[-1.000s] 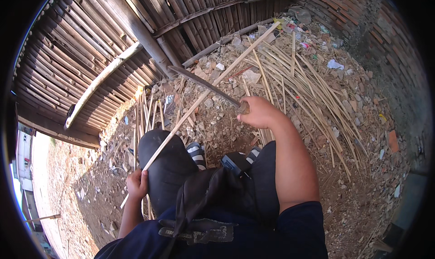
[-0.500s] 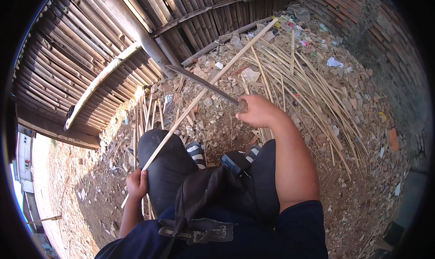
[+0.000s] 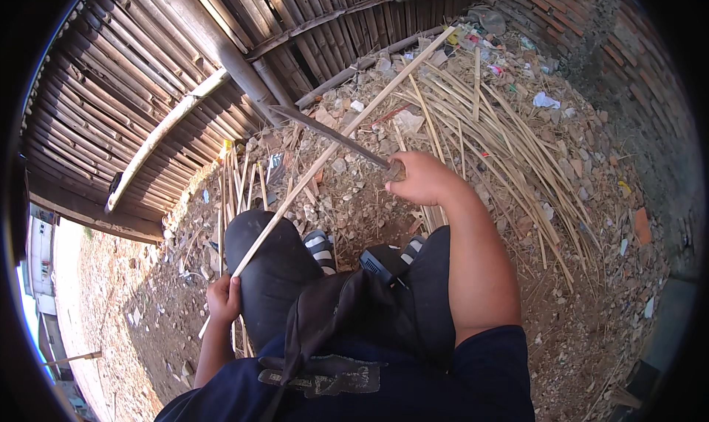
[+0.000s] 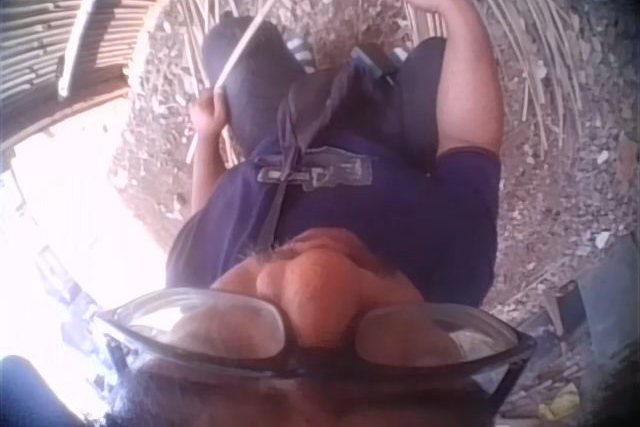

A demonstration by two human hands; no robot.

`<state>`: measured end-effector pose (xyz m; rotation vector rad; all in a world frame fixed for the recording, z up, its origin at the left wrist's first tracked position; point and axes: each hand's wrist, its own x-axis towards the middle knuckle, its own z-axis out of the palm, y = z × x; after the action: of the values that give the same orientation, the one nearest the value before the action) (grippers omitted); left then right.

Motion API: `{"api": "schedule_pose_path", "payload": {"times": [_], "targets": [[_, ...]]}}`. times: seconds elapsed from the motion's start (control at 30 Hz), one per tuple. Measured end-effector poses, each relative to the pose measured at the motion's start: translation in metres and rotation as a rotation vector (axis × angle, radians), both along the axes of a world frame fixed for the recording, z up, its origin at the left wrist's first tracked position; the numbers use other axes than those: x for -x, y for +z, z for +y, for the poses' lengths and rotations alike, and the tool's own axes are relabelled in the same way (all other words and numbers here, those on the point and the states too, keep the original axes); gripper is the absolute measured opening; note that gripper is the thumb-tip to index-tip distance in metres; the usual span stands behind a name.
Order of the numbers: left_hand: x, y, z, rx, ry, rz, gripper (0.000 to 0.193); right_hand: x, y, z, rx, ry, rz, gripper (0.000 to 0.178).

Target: The person shaves a thin bamboo strip using a blade, holding the strip against their leg and pulling the blade along its length.

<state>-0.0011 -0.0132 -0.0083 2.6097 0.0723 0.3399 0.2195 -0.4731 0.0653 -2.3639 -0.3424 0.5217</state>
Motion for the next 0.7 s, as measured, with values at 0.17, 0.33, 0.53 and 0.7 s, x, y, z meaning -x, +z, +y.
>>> {"api": "schedule_pose_path", "payload": {"times": [0.17,0.33,0.53,0.7], "targets": [[0.000,-0.001,0.000,-0.002,0.001,0.005,0.046,0.005,0.003,0.003,0.061,-0.005,-0.069,0.064],[-0.001,-0.002,0.002,0.000,-0.010,-0.006,0.046,0.001,0.001,-0.006,0.020,-0.005,-0.114,0.061],[0.001,0.006,-0.004,-0.010,0.018,0.024,0.046,0.011,0.010,0.020,0.152,-0.080,-0.141,0.051],[0.003,-0.003,0.004,0.029,0.012,0.029,0.047,0.017,0.014,0.038,0.094,0.104,-0.234,0.045]]}}
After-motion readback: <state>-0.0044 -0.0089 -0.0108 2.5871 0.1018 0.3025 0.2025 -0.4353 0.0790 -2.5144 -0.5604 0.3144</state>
